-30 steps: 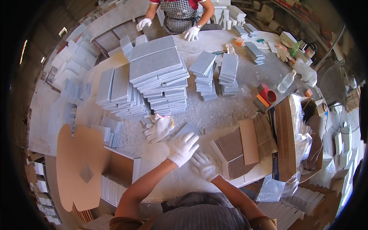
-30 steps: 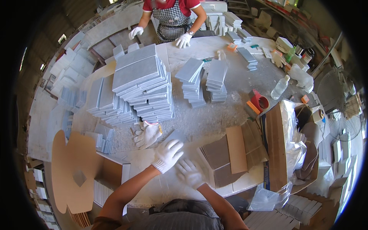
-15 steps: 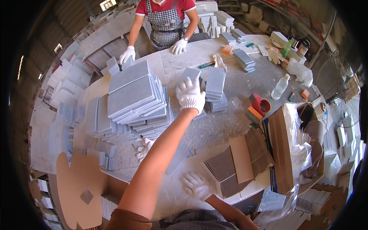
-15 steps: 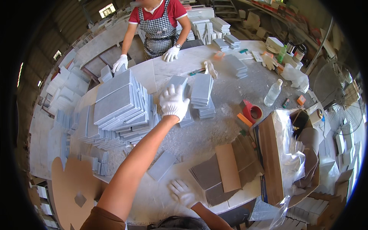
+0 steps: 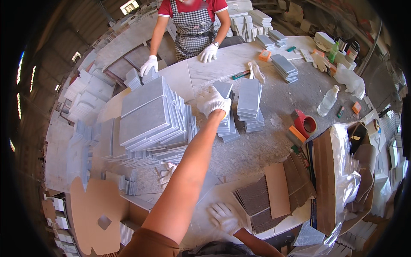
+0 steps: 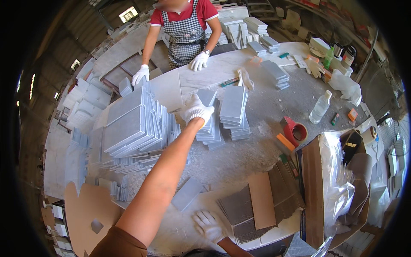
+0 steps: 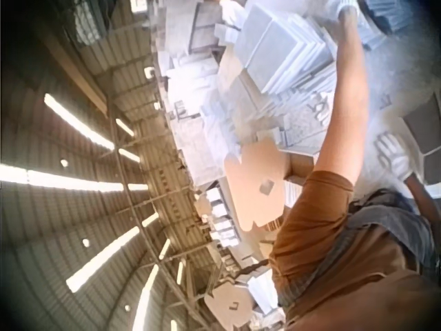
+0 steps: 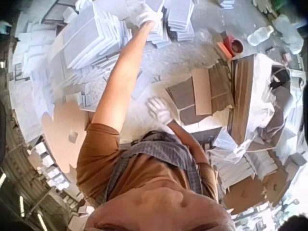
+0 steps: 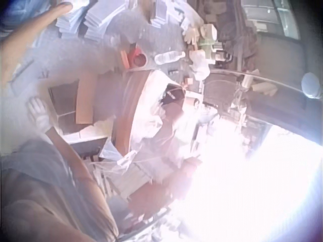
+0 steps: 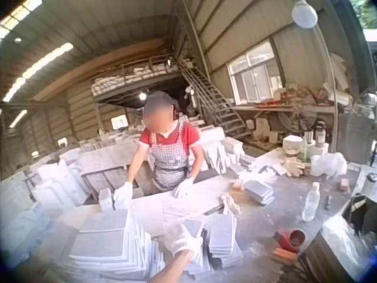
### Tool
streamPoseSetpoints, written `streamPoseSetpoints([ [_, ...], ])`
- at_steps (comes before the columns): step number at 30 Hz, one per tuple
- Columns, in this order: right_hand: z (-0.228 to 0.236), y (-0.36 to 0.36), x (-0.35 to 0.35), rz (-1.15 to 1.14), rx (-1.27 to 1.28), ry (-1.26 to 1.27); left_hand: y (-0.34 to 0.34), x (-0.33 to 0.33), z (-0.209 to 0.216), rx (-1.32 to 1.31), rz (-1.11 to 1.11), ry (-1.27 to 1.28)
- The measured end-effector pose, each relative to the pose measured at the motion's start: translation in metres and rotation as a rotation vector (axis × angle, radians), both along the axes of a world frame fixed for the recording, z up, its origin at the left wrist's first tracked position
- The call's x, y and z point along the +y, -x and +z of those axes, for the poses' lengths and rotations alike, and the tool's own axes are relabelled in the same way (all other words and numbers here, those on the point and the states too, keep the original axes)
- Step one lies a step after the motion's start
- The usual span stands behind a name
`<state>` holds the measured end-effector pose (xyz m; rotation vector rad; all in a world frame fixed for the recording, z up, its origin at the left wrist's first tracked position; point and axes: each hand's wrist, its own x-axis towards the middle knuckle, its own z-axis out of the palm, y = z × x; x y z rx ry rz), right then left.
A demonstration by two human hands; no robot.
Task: The person stacks gray rectangular tiles by hand on a workbench and places them into a cardboard box. The person repeatedly picks up tiles, aligns them, and stacks them into neat piles before transferring stacks into the box.
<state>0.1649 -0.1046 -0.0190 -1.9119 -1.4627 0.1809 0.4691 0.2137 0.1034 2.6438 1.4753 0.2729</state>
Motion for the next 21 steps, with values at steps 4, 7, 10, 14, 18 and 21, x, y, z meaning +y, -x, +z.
streamPoseSetpoints([
  [4, 0.009, -0.003, 0.0, 0.01, 0.039, 0.035, 0.012, -0.03, 0.034, -0.028, 0.0, -0.064],
  [7, 0.006, -0.003, -0.001, -0.01, -0.039, -0.007, 0.03, -0.058, 0.071, -0.188, -0.074, 0.034],
  [10, -0.001, 0.003, -0.003, -0.062, -0.084, -0.033, 0.073, -0.078, 0.091, -0.712, -0.388, 0.792],
  [14, 0.003, 0.002, -0.007, -0.041, -0.07, -0.053, 0.14, -0.101, 0.097, -0.95, -0.556, 1.546],
  [18, 0.004, 0.005, -0.007, -0.016, -0.077, -0.071, 0.196, -0.122, 0.114, -1.001, -0.646, 1.802],
  [21, 0.001, 0.005, -0.007, -0.007, -0.094, -0.067, 0.226, -0.129, 0.133, -0.894, -0.66, 1.685],
])
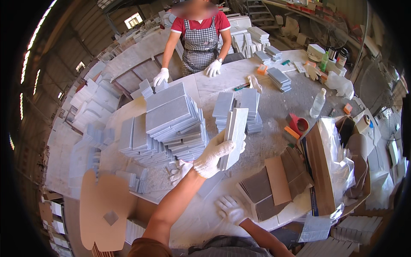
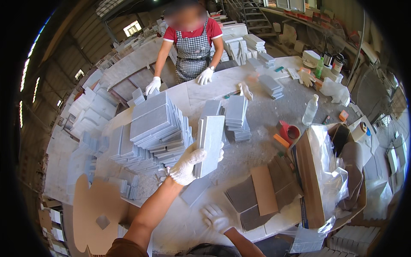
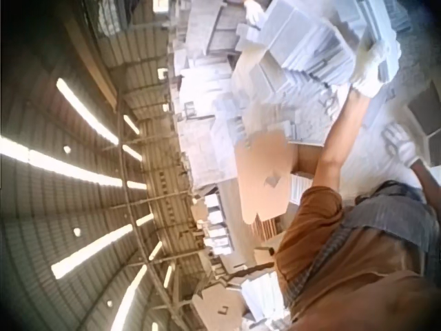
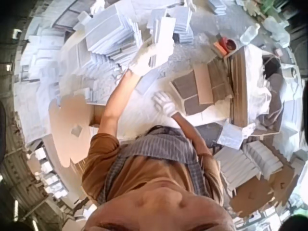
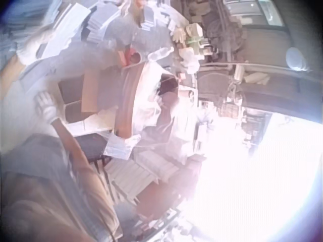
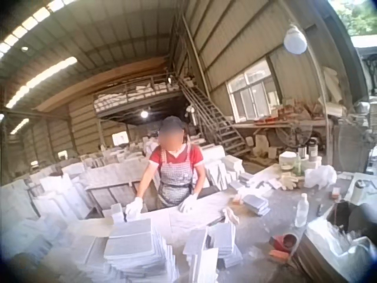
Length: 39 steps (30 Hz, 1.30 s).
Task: The person stacks gray rectangular tiles by hand on a workbench and places them into a cardboard box. The person repeatedly picks up tiles, aligns them, and stacks them into neat piles before transferring stacks into the box.
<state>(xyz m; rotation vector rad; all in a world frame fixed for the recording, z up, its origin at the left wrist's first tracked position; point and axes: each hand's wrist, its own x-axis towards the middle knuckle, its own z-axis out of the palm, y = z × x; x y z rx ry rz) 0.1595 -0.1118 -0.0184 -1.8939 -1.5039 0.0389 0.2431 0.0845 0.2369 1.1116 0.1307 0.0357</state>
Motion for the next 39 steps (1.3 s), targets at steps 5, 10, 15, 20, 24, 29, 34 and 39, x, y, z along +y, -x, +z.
streamPoseSetpoints([
  [5, -0.001, 0.003, -0.003, -0.025, -0.019, 0.018, 0.062, -0.016, -0.005, 0.045, 0.072, -0.259],
  [10, -0.021, 0.006, -0.001, -0.002, 0.013, 0.029, 0.156, -0.03, -0.053, 0.192, 0.086, -0.886],
  [15, -0.052, 0.012, -0.002, -0.049, 0.213, -0.024, 0.251, -0.053, -0.132, 0.29, 0.047, -1.443],
  [20, -0.016, -0.012, -0.004, 0.058, -0.053, 0.067, 0.295, -0.068, -0.168, 0.373, -0.08, -1.619],
  [24, -0.013, -0.02, 0.002, 0.079, -0.014, 0.064, 0.288, -0.077, -0.194, 0.334, -0.038, -1.671],
  [29, -0.007, -0.022, 0.006, 0.088, -0.016, 0.064, 0.284, -0.076, -0.206, 0.282, -0.013, -1.706],
  [34, -0.005, -0.022, 0.005, 0.104, 0.012, 0.075, 0.286, -0.077, -0.207, 0.238, 0.022, -1.697],
  [39, -0.01, -0.022, 0.004, 0.087, 0.022, 0.085, 0.284, -0.079, -0.214, 0.247, 0.055, -1.713],
])
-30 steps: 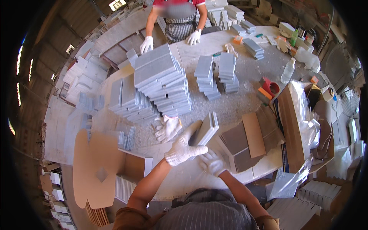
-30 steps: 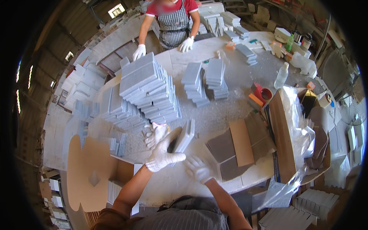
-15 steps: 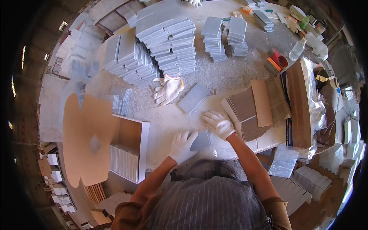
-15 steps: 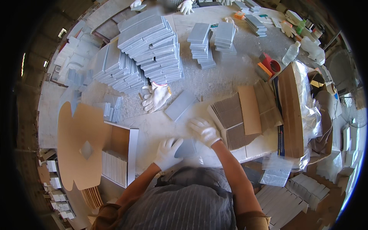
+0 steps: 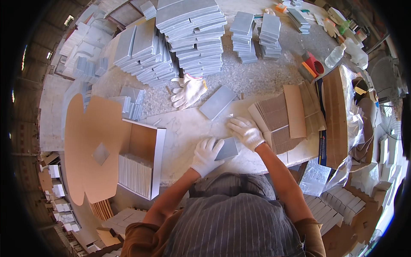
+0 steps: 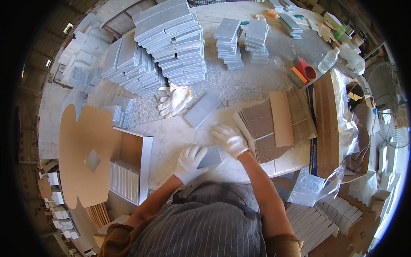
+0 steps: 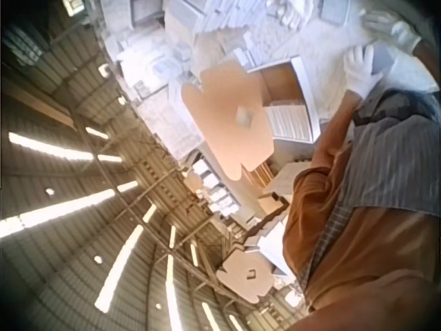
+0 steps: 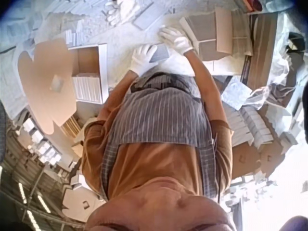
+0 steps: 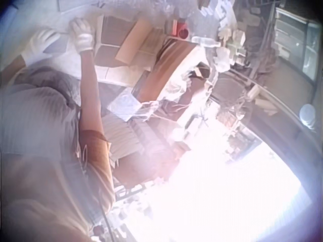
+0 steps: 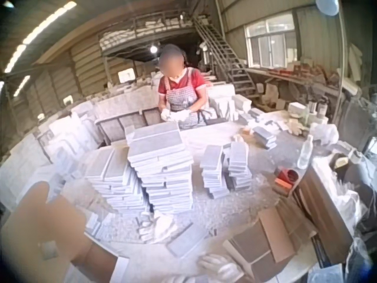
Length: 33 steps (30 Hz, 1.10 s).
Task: The person stacks gray rectangular tiles by hand on a workbench and places them into a cardboard box. The person repeatedly picks up tiles, aligns them, and stacks them into neat piles before transferring stacks into the box.
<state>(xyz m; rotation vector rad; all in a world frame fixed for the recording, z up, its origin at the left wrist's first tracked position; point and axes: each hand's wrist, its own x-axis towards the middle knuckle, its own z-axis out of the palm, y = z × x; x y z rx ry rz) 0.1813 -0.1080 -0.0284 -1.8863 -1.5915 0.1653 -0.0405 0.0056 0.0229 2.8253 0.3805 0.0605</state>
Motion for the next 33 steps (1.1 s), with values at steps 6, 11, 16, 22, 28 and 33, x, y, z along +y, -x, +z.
streamPoseSetpoints([
  [6, 0.007, -0.002, 0.002, 0.012, 0.017, -0.029, -0.005, 0.002, 0.0, -0.022, -0.019, -0.011],
  [11, 0.01, -0.01, 0.006, 0.066, 0.043, -0.032, -0.012, -0.002, -0.015, -0.136, -0.084, -0.067],
  [16, 0.011, -0.009, 0.005, 0.036, 0.047, -0.04, -0.013, -0.001, -0.018, -0.113, -0.082, -0.039],
  [22, 0.006, -0.013, 0.005, 0.041, 0.153, -0.01, -0.013, 0.002, -0.016, -0.097, -0.119, -0.022],
  [28, 0.022, -0.008, 0.013, -0.138, 0.295, 0.152, -0.011, 0.005, -0.01, -0.05, -0.132, 0.017],
  [33, 0.03, -0.011, 0.035, -0.336, 0.271, 0.428, -0.01, 0.003, -0.015, -0.042, -0.133, 0.061],
])
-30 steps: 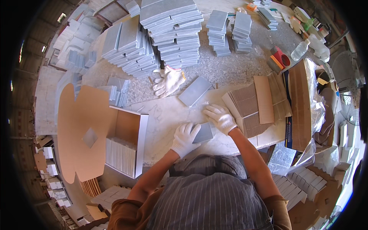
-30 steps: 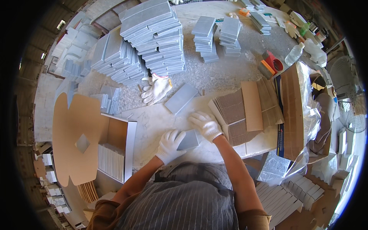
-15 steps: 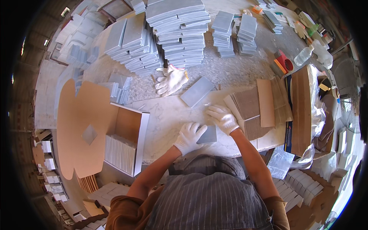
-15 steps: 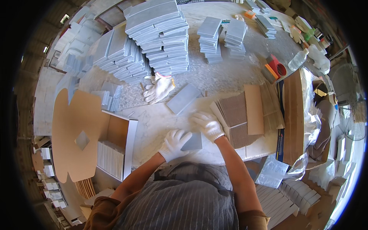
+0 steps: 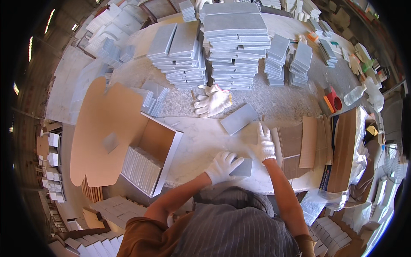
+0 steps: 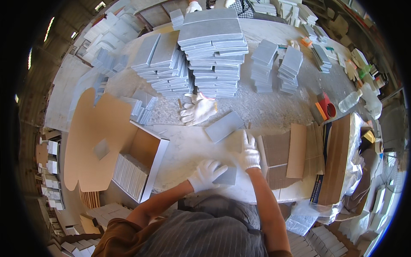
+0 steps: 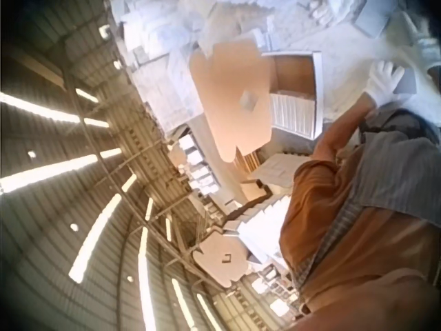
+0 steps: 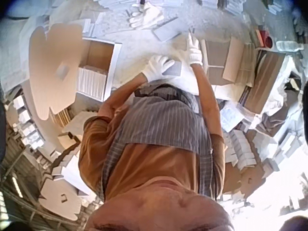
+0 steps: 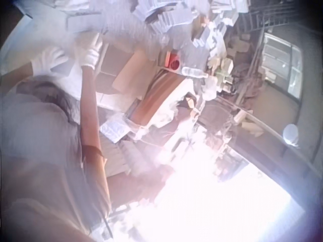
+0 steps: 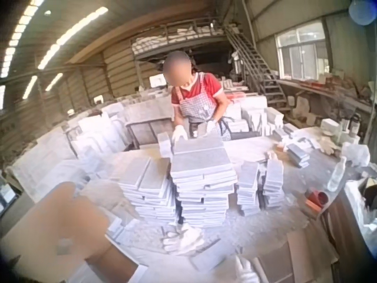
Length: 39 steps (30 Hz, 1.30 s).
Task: The person stacks gray rectangular tiles by hand on a workbench and places them into a cardboard box. The person repeatedly picks up tiles, aligns them, and stacks them into neat piles before transferring stacks into the box.
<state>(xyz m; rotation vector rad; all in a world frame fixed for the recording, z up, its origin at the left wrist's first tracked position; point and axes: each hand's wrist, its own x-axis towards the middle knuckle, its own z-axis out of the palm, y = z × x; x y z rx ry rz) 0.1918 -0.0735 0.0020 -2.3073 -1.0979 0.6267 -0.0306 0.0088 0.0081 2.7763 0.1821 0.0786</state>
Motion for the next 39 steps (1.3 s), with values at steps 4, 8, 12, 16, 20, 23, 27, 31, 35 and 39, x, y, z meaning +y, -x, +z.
streamPoseSetpoints([
  [4, 0.016, -0.002, 0.015, 0.089, -0.09, 0.16, 0.002, 0.0, 0.004, 0.024, 0.0, 0.002],
  [8, 0.009, -0.007, 0.017, 0.111, -0.039, 0.124, 0.001, 0.001, 0.0, 0.0, -0.004, 0.041],
  [12, -0.013, -0.014, 0.014, 0.101, 0.007, -0.021, -0.001, 0.004, -0.001, 0.006, -0.026, 0.055],
  [16, -0.024, -0.018, 0.012, 0.087, 0.064, -0.141, -0.003, 0.005, -0.005, -0.026, -0.034, 0.04],
  [20, -0.02, -0.014, 0.012, 0.066, 0.073, -0.097, -0.001, 0.007, -0.007, 0.032, -0.051, 0.006],
  [23, -0.008, -0.011, 0.015, 0.004, 0.188, -0.098, 0.002, 0.002, -0.007, 0.022, -0.031, 0.017],
  [27, -0.017, -0.015, 0.015, 0.063, 0.129, -0.099, 0.005, 0.001, -0.004, 0.01, -0.031, 0.035],
  [31, -0.024, -0.014, 0.014, 0.051, 0.156, -0.113, 0.009, 0.009, -0.003, -0.088, -0.01, 0.125],
  [35, -0.015, -0.012, 0.009, 0.019, 0.183, -0.174, 0.006, 0.024, 0.028, -0.156, 0.539, 0.217],
  [39, -0.004, -0.011, 0.002, 0.098, 0.13, -0.275, -0.002, 0.037, -0.001, -0.093, 0.88, 0.207],
])
